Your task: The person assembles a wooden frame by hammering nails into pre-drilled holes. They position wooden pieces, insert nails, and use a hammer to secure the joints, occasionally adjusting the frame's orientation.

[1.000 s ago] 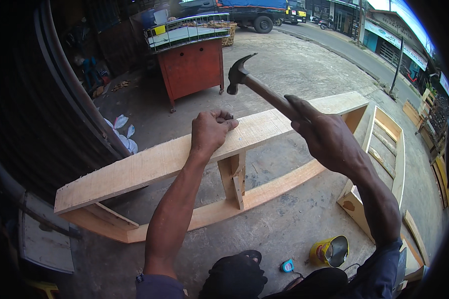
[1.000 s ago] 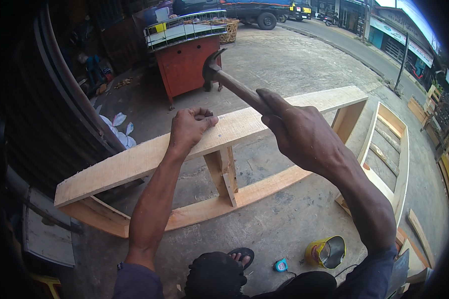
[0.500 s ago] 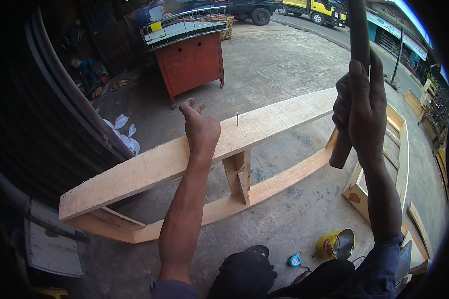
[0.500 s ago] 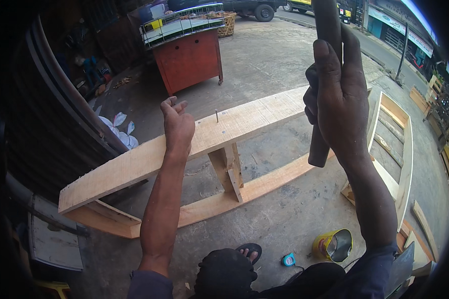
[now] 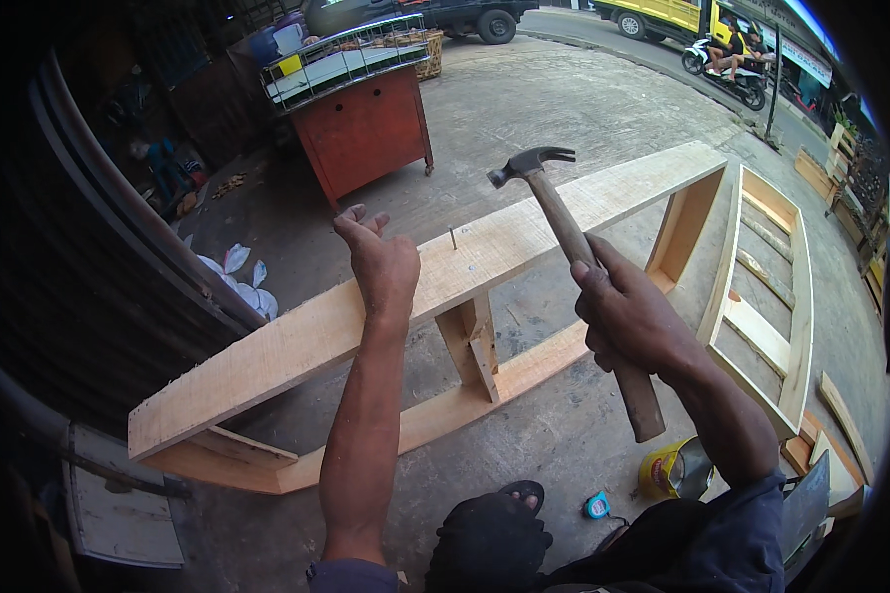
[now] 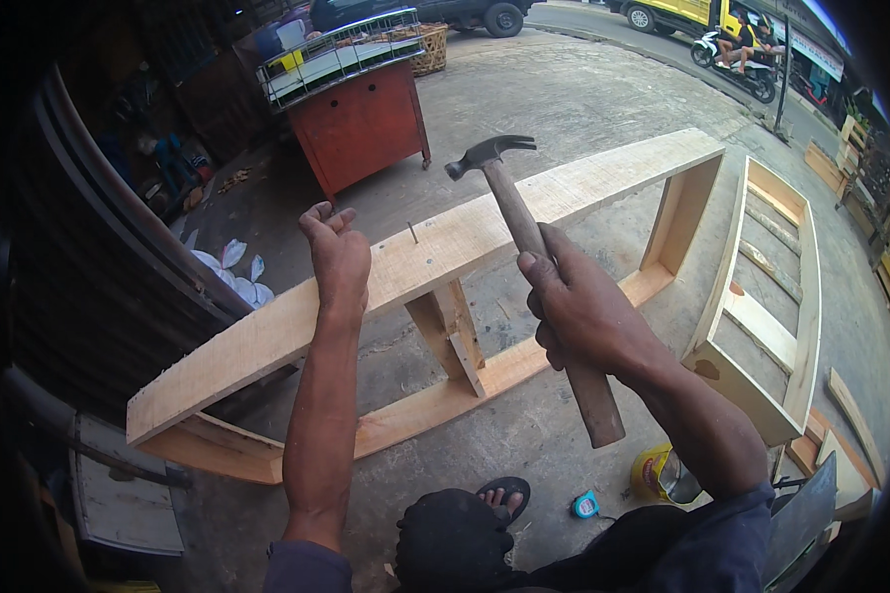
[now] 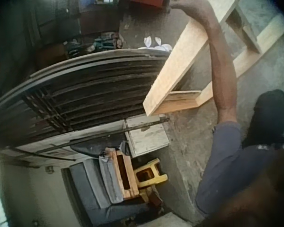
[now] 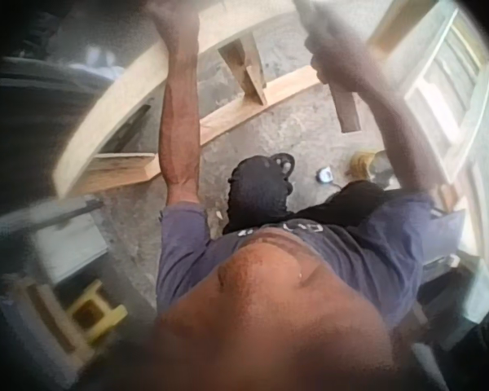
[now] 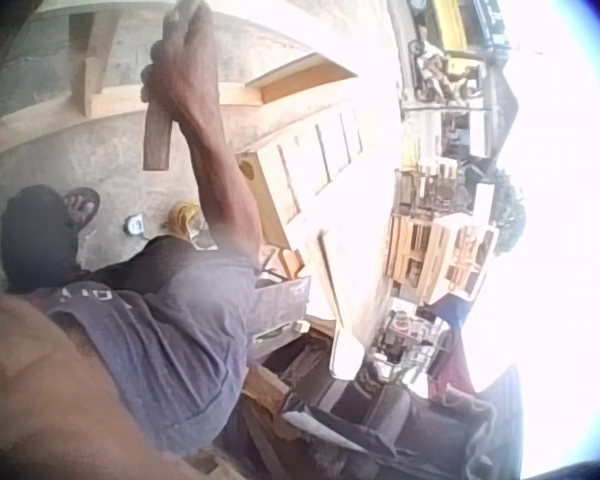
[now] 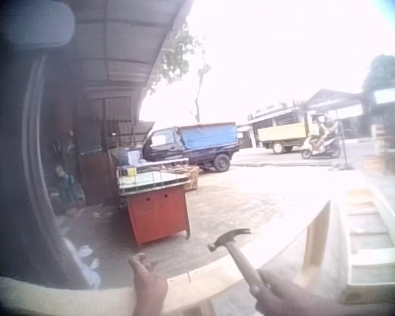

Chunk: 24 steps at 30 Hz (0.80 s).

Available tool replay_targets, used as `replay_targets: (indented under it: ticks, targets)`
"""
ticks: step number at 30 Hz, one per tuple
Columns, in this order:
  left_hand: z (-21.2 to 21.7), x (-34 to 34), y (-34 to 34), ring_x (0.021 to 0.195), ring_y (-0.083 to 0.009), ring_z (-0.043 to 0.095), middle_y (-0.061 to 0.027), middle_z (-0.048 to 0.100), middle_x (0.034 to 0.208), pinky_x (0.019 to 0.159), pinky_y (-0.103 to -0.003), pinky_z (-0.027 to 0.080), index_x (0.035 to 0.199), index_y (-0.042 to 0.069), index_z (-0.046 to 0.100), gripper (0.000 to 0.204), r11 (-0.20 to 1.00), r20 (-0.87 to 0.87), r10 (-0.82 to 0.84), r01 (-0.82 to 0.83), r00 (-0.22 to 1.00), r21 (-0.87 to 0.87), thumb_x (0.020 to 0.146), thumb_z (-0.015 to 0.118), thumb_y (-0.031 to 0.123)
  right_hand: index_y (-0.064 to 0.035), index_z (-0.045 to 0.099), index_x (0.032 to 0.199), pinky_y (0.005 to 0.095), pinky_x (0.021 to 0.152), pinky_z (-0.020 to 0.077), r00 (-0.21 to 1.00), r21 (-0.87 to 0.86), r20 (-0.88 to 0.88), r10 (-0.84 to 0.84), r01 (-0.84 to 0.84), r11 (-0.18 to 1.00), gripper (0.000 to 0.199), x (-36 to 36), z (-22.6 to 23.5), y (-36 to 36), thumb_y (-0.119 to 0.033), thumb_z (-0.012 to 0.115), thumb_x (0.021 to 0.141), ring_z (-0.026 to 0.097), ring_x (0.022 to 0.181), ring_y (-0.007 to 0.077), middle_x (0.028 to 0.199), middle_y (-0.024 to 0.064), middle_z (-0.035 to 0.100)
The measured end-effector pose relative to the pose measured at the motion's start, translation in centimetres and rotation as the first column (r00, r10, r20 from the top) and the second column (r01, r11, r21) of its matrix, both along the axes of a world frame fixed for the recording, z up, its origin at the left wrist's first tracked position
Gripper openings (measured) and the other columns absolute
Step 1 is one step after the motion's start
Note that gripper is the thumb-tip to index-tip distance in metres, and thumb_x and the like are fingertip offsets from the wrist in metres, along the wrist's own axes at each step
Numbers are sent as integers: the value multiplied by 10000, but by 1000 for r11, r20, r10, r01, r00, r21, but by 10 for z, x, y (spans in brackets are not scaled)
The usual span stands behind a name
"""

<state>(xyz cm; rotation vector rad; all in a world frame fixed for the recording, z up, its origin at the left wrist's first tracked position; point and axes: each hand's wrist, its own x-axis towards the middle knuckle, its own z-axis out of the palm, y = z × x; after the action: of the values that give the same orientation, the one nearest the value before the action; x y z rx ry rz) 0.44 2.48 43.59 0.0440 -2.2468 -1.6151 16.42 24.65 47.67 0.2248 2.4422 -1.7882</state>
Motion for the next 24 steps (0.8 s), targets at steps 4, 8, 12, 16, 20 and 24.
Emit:
replay_targets:
  ticks: [4,8,12,16,20,24]
  targets:
    - [-4,-4,-1,1373,-319,507,-236,549,1358,1206,-413,325,1436,-2,284,610,999,-6,-3,3,1000,35,852,390,-144,-26,355,1535,235,458,427,849,371,-519,102,116,921,528,10,19,1,-329,457,1115,552,565,85,723,23,528]
    - [-7,-6,-2,1407,-323,484,-232,545,1343,1208,-419,324,1431,5,269,614,1000,-20,11,-11,1000,3,850,402,-143,-76,336,1498,305,421,402,564,-37,-807,-174,245,969,461,-6,21,5,-252,494,1102,531,489,112,672,23,550]
    - [-9,-4,-3,1335,-436,529,-321,488,1373,1166,-491,395,1383,4,262,621,999,-34,25,-24,999,28,828,514,-116,-71,445,1451,466,580,533,934,810,65,352,-256,527,441,-19,37,2,-221,576,1057,723,638,293,783,188,707]
    - [-8,-4,-2,1321,-444,524,-336,450,1356,1147,-505,407,1369,-33,266,631,998,-69,37,-40,997,-41,806,535,-132,-76,499,1445,261,436,444,843,483,-537,20,288,827,401,-22,62,3,-284,491,1102,553,499,115,672,22,556]
    - [-8,-5,-2,1320,-449,515,-350,427,1367,1142,-514,400,1367,-41,274,627,1000,-54,21,-21,998,2,808,545,-124,-104,327,1482,287,413,477,776,71,-610,-162,257,964,427,-21,44,0,-317,423,1124,569,480,126,678,38,562]
    - [-10,-5,0,1295,-432,560,-307,526,1353,1095,-468,451,1382,39,260,614,994,-87,84,-89,993,-57,845,518,-109,-49,437,1477,504,688,541,921,792,16,389,-249,558,443,-19,19,4,-245,511,1087,681,612,295,696,161,651]
